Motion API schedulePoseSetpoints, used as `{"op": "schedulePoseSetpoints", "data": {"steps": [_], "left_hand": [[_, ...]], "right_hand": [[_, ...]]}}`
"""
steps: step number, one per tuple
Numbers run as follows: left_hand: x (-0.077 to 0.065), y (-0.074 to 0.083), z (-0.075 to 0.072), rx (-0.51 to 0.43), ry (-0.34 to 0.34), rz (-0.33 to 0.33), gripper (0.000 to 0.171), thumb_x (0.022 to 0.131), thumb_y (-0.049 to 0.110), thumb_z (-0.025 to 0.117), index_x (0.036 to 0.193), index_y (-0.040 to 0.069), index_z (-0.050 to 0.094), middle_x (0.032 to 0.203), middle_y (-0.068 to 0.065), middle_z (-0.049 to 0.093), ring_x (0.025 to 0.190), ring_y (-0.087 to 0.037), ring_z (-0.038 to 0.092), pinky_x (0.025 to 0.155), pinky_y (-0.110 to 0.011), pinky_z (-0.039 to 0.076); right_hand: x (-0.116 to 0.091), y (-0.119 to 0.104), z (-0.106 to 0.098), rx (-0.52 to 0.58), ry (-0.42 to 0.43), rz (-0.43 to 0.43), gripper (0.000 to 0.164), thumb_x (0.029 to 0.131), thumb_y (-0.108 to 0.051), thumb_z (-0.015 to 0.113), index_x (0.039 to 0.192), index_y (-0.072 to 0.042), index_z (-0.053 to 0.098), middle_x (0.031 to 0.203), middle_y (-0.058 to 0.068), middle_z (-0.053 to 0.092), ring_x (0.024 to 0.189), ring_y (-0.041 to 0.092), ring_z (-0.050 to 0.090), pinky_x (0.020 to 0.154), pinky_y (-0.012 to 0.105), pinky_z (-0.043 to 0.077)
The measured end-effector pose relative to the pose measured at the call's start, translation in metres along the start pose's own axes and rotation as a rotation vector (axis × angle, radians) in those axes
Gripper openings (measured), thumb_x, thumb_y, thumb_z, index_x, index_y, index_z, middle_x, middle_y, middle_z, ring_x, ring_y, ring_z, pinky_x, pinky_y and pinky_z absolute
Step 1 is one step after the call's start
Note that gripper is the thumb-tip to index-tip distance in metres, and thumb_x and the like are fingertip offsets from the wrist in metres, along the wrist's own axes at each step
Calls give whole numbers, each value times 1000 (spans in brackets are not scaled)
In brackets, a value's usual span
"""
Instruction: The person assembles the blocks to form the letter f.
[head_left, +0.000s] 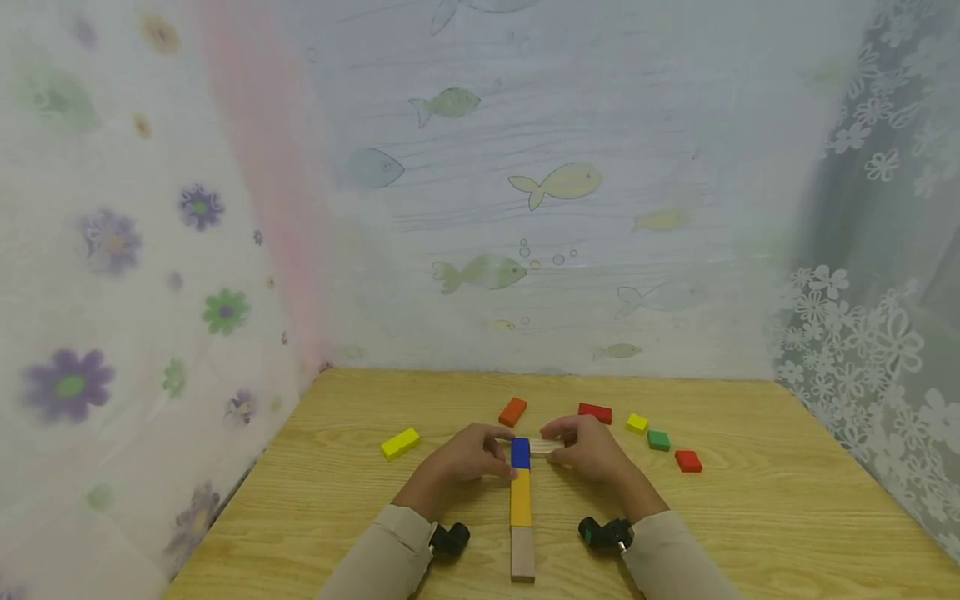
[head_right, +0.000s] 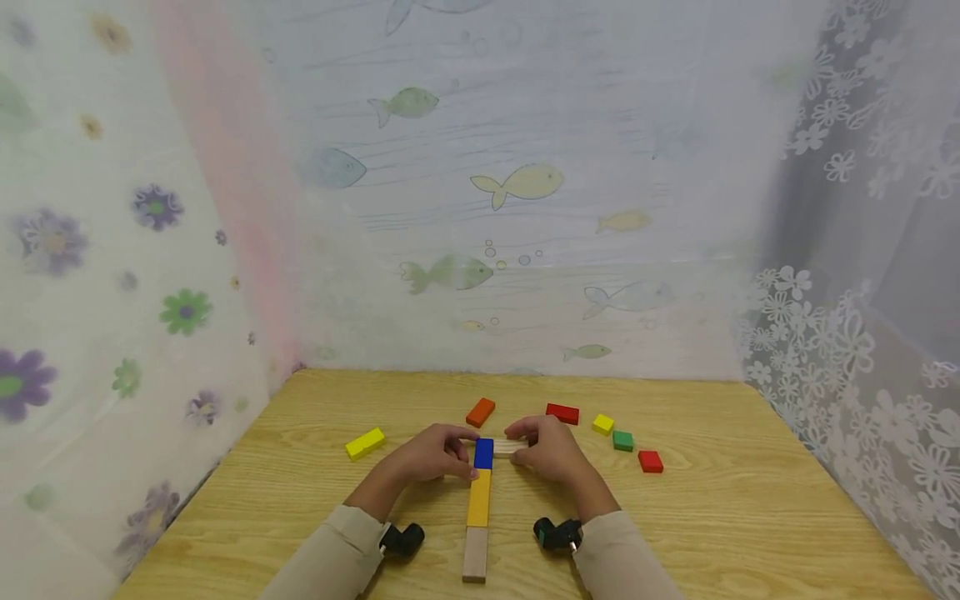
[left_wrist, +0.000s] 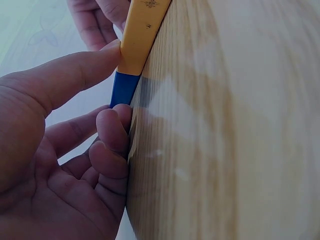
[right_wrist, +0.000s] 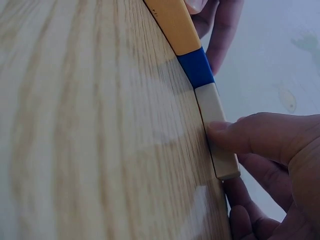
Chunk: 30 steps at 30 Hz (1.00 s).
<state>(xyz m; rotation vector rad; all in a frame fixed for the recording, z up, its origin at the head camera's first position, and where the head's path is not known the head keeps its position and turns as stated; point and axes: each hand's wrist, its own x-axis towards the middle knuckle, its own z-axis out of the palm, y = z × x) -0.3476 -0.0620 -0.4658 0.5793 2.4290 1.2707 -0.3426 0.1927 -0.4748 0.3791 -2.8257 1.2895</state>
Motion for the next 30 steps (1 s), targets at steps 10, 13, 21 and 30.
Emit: {"op": "schedulePoseSetpoints", "data": {"steps": [10,13,21,30], "left_hand": [[0,2,-1,-13,2,-8,66,84,24,88,143,12,62,94,-4,68,77,-20,57,68,-32,49],[-1,2,0,-21,2,-10,66,84,23,88,143,11,62,93,-5,68,75,-20,57,66,-33,49],[-2,1,4,-16,-4,-8,64,83,24,88,141,12,63,91,-4,69,72,-19,56,64,-32,48],[-6,5,1,-12,18,-18,63,84,24,88,141,13,64,92,-4,69,74,-19,57,66,-32,49]], "right_hand": [[1,0,-2,0,-10,-22,29,86,-11,83,113,-18,79,112,-5,75,96,18,59,86,36,51],[1,1,-2,1,-16,-27,28,86,-11,83,114,-18,79,112,-5,75,96,18,59,87,37,51],[-2,5,0,6,-10,-2,28,85,-10,83,112,-18,80,111,-6,74,100,17,62,93,42,53],[0,0,0,5,-7,-4,29,85,-10,84,112,-19,80,110,-7,75,96,16,60,88,36,52]]}}
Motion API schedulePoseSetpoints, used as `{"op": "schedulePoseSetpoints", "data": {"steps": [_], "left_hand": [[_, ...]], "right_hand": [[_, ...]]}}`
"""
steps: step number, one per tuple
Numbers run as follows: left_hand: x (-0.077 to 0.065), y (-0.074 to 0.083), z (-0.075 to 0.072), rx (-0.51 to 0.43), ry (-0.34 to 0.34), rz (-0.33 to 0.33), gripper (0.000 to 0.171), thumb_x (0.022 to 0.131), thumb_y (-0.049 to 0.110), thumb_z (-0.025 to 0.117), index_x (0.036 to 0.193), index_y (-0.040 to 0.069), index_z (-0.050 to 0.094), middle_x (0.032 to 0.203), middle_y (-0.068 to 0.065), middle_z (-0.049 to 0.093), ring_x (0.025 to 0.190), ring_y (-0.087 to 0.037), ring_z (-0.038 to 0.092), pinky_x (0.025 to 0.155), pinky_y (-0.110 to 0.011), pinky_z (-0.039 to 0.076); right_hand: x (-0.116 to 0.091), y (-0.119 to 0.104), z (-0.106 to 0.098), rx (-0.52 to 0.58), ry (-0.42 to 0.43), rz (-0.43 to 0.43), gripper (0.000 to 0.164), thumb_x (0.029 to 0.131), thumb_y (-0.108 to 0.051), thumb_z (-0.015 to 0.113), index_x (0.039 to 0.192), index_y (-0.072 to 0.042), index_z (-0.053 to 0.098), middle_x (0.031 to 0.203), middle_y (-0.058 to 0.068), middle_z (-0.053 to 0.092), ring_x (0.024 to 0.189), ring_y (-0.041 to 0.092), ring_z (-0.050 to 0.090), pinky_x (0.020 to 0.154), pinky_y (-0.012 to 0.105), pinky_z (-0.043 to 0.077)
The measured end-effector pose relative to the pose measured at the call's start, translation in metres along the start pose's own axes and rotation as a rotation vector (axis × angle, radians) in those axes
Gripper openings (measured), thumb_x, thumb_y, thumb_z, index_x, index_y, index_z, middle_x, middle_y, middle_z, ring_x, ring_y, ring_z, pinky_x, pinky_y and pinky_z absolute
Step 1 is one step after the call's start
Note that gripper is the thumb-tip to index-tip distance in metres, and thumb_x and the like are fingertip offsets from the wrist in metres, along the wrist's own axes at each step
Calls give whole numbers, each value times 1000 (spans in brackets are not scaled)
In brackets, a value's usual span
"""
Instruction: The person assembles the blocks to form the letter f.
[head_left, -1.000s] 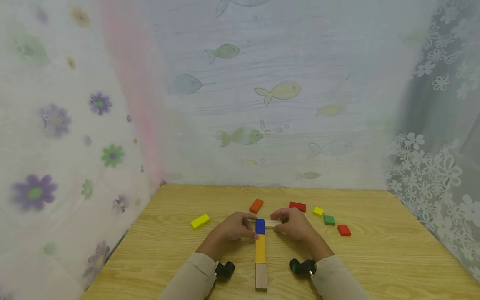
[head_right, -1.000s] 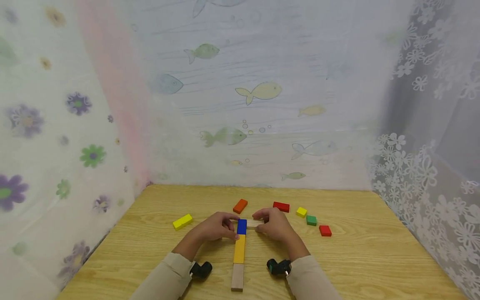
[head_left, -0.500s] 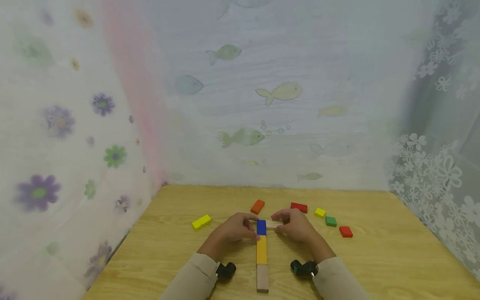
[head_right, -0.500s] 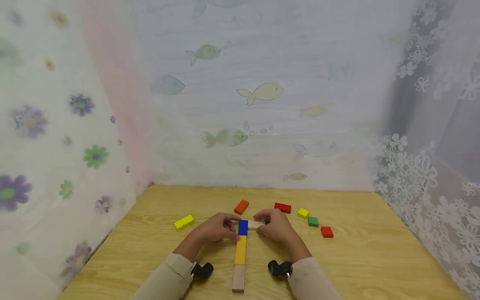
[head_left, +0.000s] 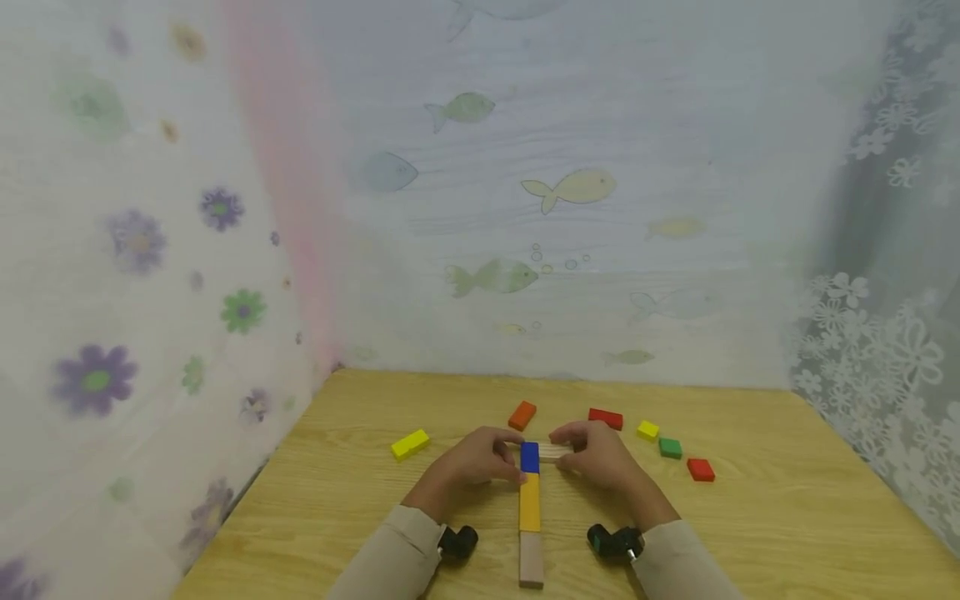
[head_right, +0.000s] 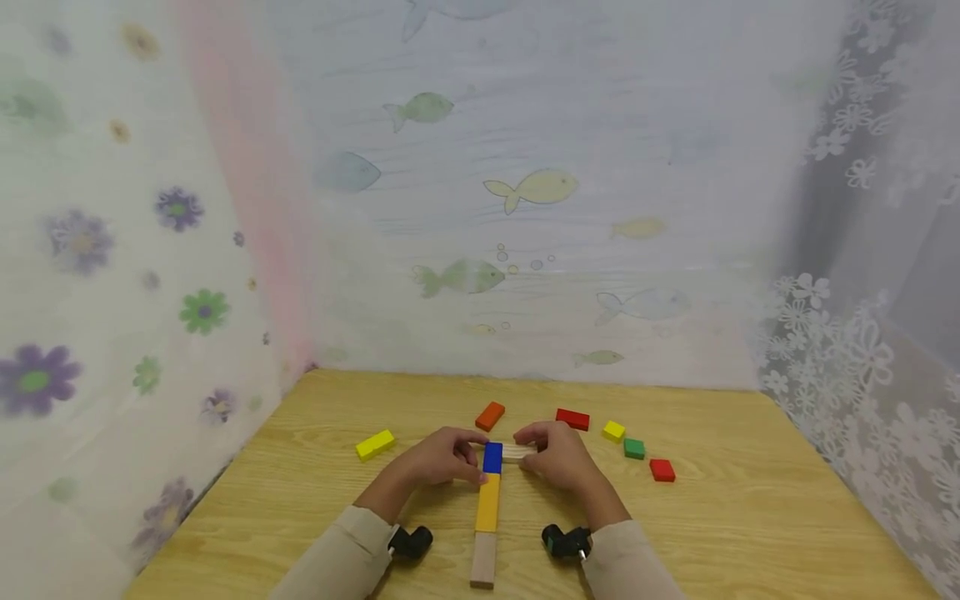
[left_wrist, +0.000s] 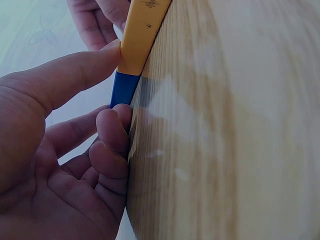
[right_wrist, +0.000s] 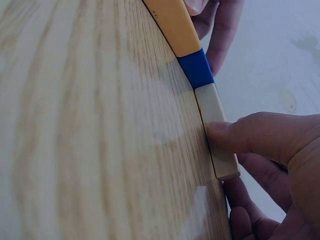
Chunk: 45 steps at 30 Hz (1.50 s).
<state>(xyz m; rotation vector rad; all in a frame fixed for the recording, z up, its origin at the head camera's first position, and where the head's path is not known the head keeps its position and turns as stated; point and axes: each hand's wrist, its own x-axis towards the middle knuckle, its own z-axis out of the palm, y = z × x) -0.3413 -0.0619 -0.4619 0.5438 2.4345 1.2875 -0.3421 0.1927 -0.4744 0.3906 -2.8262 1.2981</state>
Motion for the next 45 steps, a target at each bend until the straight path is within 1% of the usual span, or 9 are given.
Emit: {"op": "schedulePoseSetpoints", "data": {"steps": [4,15,26,28,32,36,40,43,45], "left_hand": [[-1,0,-1,-18,2,-3,63,84,24,88,141,13,64,93,-6,69,75,-19,57,67,-32,49],[4,-5,0,-4,-13,19,65,84,24,88,143,11,62,93,-4,68,75,-19,57,66,-32,49],[6,-5,1,1,-6,0,67,84,25,88,143,12,62,93,-4,68,74,-19,57,66,-32,49],[6,-5,0,-1,-6,0,67,84,25,88,143,12,62,92,-4,68,74,-19,57,65,-32,49],[5,-5,0,-6,-9,4,66,83,25,88,143,12,62,92,-4,68,73,-19,57,65,-33,49],[5,-7,0,-15,-12,6,65,83,25,89,141,13,63,91,-5,69,72,-20,57,64,-33,50],[5,-7,0,-24,-13,3,64,82,25,89,140,14,64,90,-5,69,71,-20,57,63,-33,51],[5,-6,0,-27,-10,-2,64,82,26,89,140,14,64,91,-5,69,73,-20,57,64,-34,51],[4,-6,0,-31,-7,-7,64,83,26,89,140,14,64,92,-5,69,74,-20,57,64,-34,50]], "right_hand": [[0,-3,-1,5,-4,-1,28,86,-10,83,113,-18,80,110,-7,74,95,17,59,87,35,52],[0,-1,1,-4,5,3,28,85,-10,84,112,-18,80,109,-7,74,94,17,58,85,34,51],[0,1,1,3,7,6,28,85,-12,85,111,-20,80,111,-7,74,96,16,59,88,35,51],[1,1,1,8,4,4,28,85,-12,85,111,-19,80,111,-7,74,97,17,60,88,36,52],[0,3,-1,31,-4,6,30,84,-15,86,113,-19,79,112,-6,74,102,18,63,93,42,55],[0,10,-5,71,-30,12,38,83,-21,88,119,-18,77,117,-2,74,109,20,65,98,46,55],[-1,16,-14,104,-44,25,46,81,-24,89,124,-14,75,119,2,74,110,21,66,97,42,56],[-3,18,-20,102,-45,31,47,80,-24,90,123,-11,76,115,3,73,104,19,65,91,36,56],[-4,19,-24,89,-57,20,45,81,-23,89,122,-10,76,113,3,73,100,18,64,86,32,55]]}}
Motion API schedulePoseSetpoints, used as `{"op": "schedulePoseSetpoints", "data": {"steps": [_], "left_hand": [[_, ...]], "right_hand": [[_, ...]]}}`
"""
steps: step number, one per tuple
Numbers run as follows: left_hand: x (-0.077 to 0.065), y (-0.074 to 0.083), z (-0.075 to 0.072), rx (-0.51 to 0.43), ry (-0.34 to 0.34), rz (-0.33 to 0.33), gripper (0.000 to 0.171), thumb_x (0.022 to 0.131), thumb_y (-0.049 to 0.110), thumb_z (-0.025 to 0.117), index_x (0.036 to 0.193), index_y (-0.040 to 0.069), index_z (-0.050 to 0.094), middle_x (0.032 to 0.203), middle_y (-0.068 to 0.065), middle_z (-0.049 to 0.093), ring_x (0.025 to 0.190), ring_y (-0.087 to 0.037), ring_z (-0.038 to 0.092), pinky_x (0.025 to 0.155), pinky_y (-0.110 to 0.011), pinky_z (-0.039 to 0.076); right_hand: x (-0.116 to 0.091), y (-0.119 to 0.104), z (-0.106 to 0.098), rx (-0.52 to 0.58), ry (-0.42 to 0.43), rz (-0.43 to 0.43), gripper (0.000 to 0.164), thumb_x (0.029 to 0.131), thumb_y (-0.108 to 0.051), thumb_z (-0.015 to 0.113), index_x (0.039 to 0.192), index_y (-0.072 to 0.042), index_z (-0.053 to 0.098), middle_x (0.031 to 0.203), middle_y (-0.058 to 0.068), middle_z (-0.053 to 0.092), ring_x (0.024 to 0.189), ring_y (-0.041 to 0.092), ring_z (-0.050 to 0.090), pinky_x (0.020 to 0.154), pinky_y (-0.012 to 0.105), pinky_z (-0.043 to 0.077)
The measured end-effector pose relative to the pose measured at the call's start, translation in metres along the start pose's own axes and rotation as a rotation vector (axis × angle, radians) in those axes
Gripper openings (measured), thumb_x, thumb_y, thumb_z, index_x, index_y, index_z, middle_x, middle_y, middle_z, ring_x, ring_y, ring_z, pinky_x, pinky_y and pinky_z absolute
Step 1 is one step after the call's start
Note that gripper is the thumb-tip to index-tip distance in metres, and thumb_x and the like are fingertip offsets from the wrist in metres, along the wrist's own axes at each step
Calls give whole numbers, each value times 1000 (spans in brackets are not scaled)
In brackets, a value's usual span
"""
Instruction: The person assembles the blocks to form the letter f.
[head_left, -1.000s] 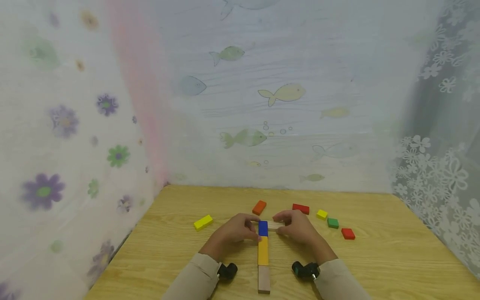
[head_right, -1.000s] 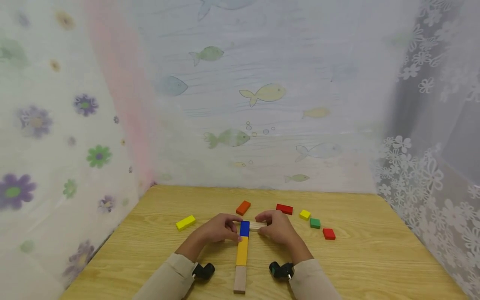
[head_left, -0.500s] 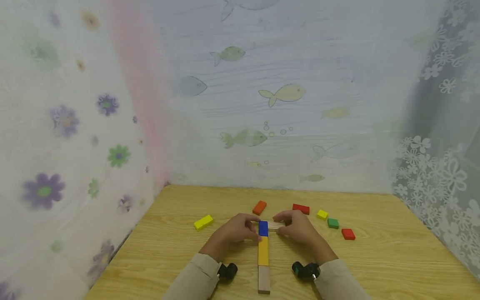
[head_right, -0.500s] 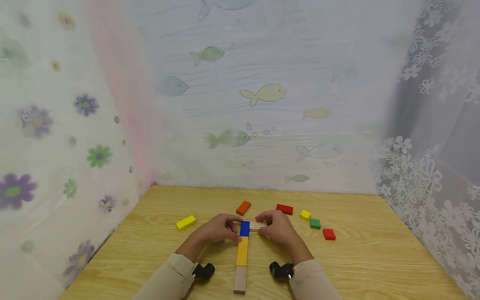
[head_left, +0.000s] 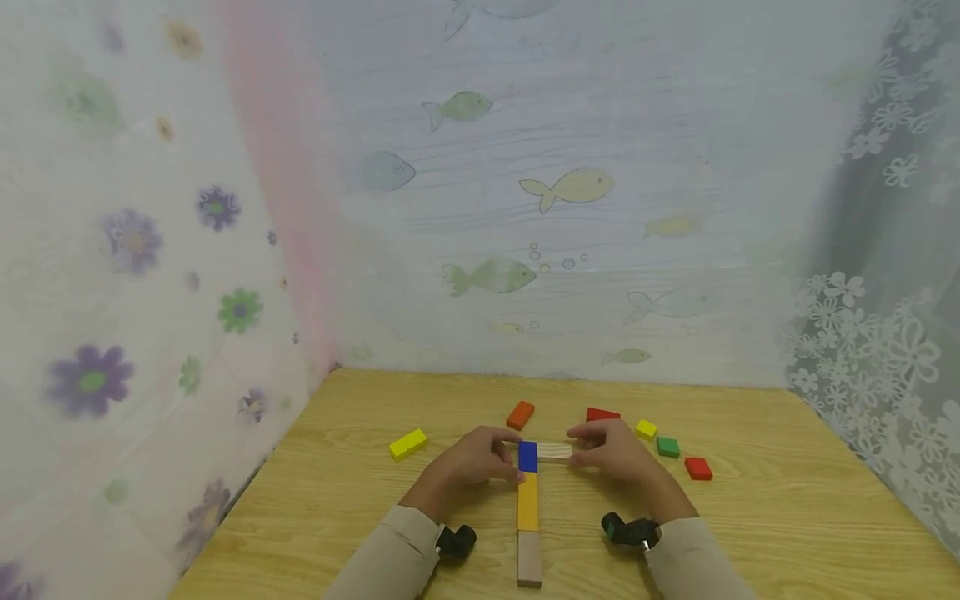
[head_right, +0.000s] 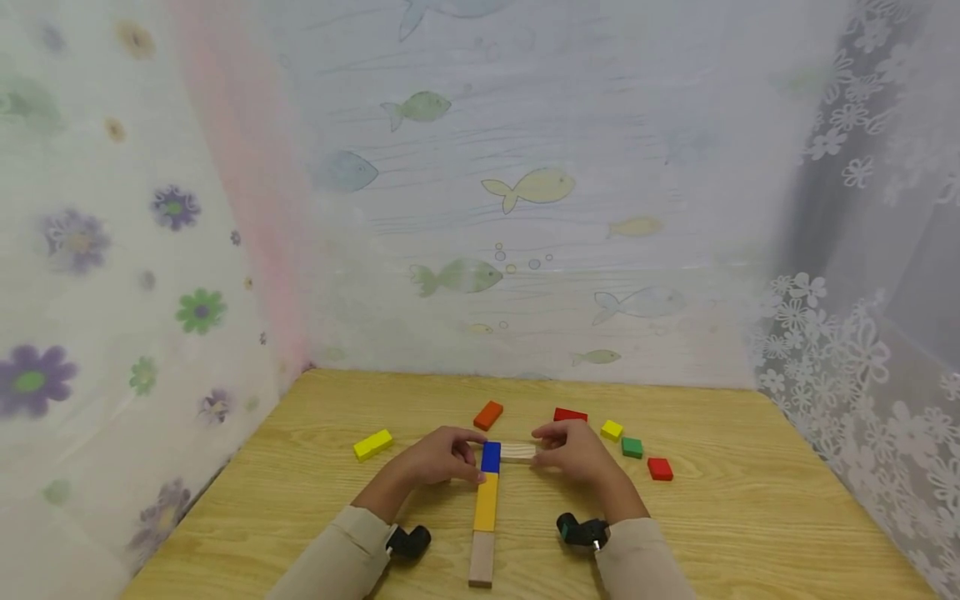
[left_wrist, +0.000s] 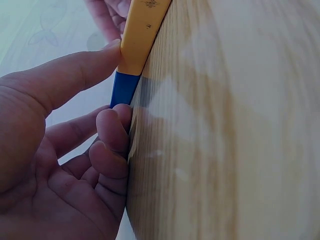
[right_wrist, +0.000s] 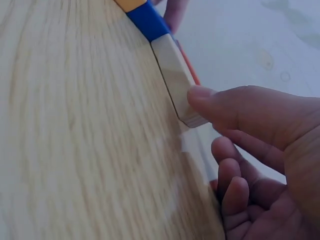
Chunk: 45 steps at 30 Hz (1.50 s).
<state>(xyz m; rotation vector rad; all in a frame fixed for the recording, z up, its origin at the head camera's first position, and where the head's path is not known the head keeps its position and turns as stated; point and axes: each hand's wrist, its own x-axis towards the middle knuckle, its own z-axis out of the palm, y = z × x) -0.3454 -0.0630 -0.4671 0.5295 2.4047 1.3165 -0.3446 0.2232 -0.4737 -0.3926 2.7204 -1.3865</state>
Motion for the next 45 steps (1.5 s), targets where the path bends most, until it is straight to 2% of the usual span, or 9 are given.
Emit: {"op": "schedulePoseSetpoints", "data": {"steps": [6,18,33,45], "left_hand": [[-1,1,-1,6,4,-6,64,83,25,89,141,14,64,92,-6,68,72,-20,56,62,-34,50],[0,-1,0,26,7,-3,65,83,24,89,142,14,63,92,-4,68,69,-20,55,61,-33,49],[0,0,0,30,6,10,64,84,25,88,142,14,63,92,-4,68,70,-19,55,62,-33,50],[1,-1,0,23,0,6,65,84,26,88,142,14,62,92,-4,68,70,-18,54,61,-33,50]], "right_hand": [[1,4,-2,-27,-42,-44,40,83,-23,88,118,-10,78,105,4,71,93,19,60,78,28,53],[2,9,1,-25,-30,-38,36,82,-21,88,115,-9,79,96,3,72,87,18,60,73,25,52],[0,7,1,-18,-21,-33,37,82,-21,89,115,-8,79,97,3,71,87,18,60,72,26,52],[1,8,1,-34,-8,-28,36,82,-25,89,114,-11,80,100,2,72,90,17,61,76,27,53]]}}
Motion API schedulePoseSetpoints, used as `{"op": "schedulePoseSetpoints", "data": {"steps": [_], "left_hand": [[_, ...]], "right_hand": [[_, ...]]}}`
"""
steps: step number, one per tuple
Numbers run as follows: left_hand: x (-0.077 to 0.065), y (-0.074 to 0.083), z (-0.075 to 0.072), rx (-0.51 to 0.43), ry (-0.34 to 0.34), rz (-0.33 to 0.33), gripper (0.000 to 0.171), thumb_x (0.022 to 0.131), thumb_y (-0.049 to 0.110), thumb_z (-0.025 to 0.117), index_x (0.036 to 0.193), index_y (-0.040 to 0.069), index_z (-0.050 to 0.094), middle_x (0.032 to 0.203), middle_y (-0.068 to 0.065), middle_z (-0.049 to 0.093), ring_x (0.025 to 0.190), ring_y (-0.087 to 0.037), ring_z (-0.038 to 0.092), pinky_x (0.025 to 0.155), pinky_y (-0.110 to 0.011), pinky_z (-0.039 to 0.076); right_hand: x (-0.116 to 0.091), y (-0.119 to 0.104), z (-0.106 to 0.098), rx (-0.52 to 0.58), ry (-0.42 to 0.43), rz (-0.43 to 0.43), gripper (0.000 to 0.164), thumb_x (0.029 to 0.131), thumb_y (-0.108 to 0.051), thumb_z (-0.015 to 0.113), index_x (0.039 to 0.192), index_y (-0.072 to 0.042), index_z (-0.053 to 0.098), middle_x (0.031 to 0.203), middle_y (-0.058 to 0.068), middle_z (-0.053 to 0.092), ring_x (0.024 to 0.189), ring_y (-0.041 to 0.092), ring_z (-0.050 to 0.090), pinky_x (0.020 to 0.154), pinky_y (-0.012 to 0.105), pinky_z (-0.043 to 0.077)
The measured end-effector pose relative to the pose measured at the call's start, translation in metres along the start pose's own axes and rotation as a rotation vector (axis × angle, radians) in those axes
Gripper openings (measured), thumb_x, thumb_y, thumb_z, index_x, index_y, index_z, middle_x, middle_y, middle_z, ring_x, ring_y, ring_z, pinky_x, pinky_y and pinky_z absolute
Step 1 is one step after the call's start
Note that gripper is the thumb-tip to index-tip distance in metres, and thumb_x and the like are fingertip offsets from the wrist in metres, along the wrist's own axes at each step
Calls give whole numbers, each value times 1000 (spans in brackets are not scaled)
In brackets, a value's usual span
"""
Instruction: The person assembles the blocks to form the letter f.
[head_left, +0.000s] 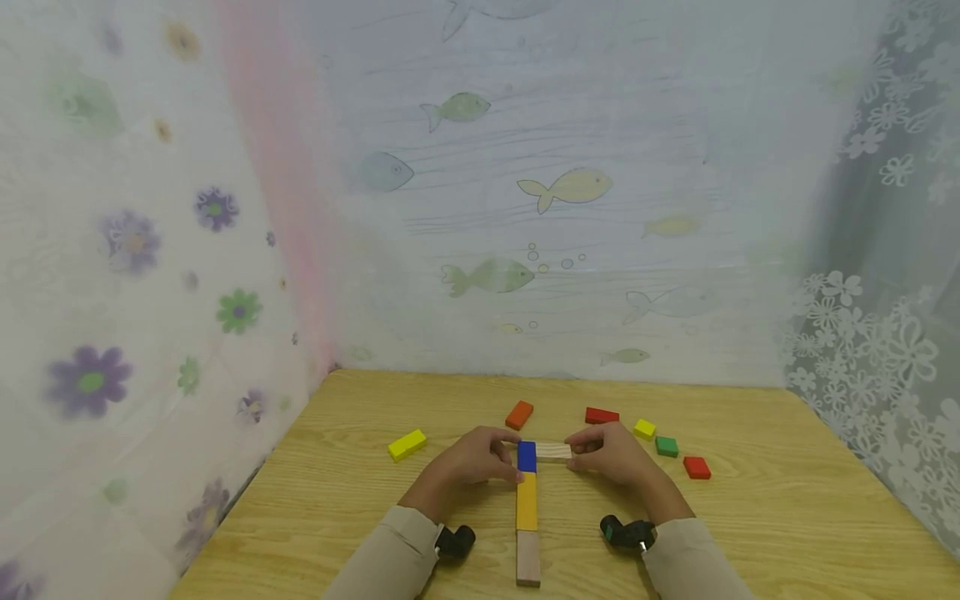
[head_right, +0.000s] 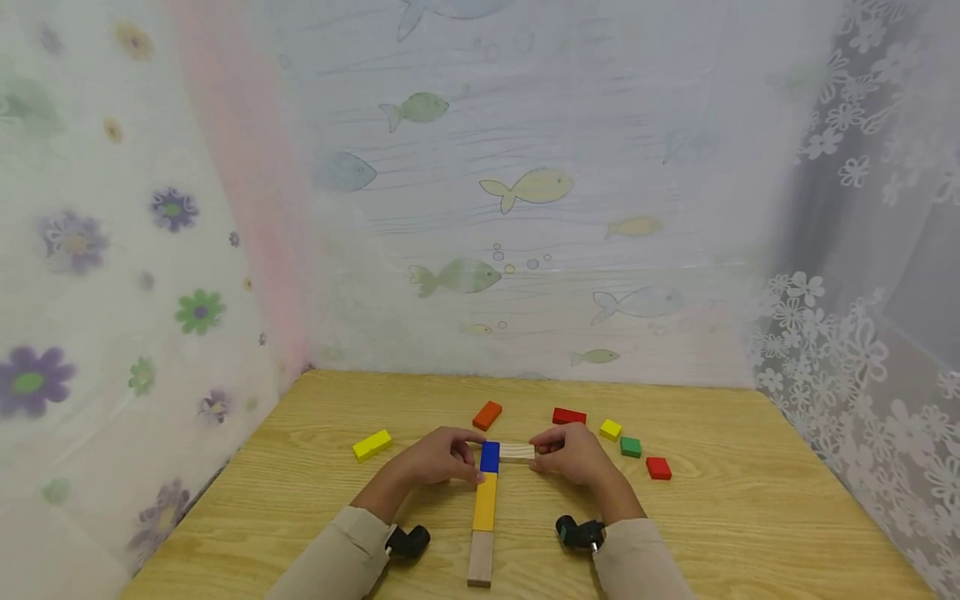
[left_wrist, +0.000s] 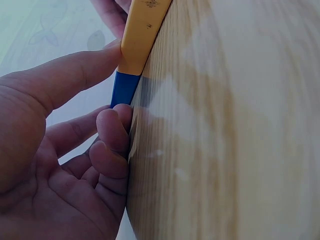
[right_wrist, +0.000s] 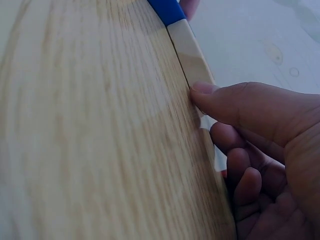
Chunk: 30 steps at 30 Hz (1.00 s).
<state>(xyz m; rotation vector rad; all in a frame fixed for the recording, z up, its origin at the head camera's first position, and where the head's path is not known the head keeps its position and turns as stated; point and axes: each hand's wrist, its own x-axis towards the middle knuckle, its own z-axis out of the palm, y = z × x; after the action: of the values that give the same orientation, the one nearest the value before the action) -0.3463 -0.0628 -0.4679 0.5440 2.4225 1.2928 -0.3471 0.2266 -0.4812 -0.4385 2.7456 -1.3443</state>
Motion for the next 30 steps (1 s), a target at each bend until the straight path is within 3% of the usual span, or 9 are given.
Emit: {"op": "schedulePoseSetpoints", "data": {"steps": [20,30], "left_hand": [[1,0,0,32,8,5,66,83,27,89,142,13,63,91,-3,68,69,-20,56,62,-33,49],[-2,4,-1,-9,23,9,73,84,26,88,147,8,57,94,-4,69,73,-20,60,64,-33,51]], "right_hand": [[-2,0,-1,28,-7,7,38,82,-25,89,116,-10,79,100,3,72,90,17,61,76,25,53],[-1,1,0,28,1,13,37,82,-27,89,115,-13,80,100,1,72,90,16,61,77,25,52]]}}
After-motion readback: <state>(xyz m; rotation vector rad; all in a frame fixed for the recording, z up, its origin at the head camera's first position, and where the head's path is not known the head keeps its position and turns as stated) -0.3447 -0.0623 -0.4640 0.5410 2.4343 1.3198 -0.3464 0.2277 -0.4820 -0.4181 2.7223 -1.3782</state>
